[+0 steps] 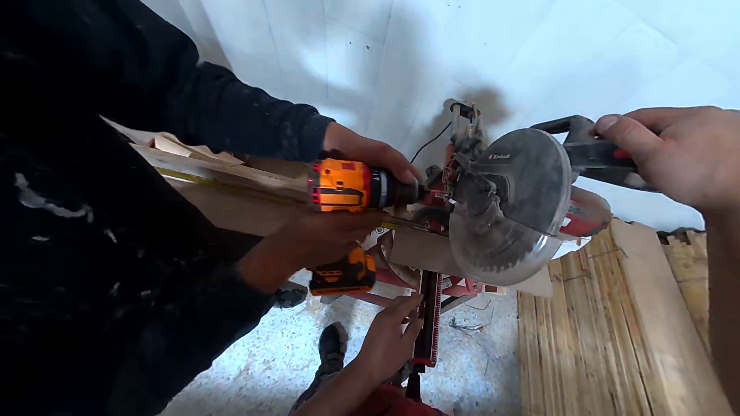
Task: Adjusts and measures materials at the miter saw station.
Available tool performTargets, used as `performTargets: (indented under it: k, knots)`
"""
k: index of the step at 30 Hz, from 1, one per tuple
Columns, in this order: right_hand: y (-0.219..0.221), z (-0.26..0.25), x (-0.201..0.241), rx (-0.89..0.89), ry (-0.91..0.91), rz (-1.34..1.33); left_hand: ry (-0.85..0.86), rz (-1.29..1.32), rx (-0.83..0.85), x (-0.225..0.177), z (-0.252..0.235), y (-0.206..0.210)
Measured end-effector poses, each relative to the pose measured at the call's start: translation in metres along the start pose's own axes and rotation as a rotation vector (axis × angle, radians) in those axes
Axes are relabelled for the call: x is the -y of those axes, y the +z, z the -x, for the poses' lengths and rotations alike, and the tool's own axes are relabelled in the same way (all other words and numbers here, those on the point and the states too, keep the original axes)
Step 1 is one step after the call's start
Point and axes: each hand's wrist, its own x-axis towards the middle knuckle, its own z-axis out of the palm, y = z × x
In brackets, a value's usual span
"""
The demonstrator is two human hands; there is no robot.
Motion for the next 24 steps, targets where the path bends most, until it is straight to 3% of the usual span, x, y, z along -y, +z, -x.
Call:
performTargets:
  k: [3,5,9,12,24]
  knots:
    - [-0.005,-0.002,0.004,0.016,0.011,0.0,0.004,-0.051,0.026,-0.014,0.001,0.0]
    - [-0.006,-0.008,0.005,0.013,-0.005,0.011,0.084,-0.146,0.036,-0.046,0.001,0.005]
    - [-0.014,-0.014,0.013,0.027,-0.018,0.024,0.426,-0.327,-0.253,-0.119,-0.024,0.03]
    - [-0.019,-0.008,0.018,0.052,0.003,0.025,0.388,-0.448,-0.265,-0.156,-0.058,0.041]
    - [-0.019,-0.012,0.019,0.072,0.012,0.036,0.352,-0.397,-0.352,-0.161,-0.076,0.065]
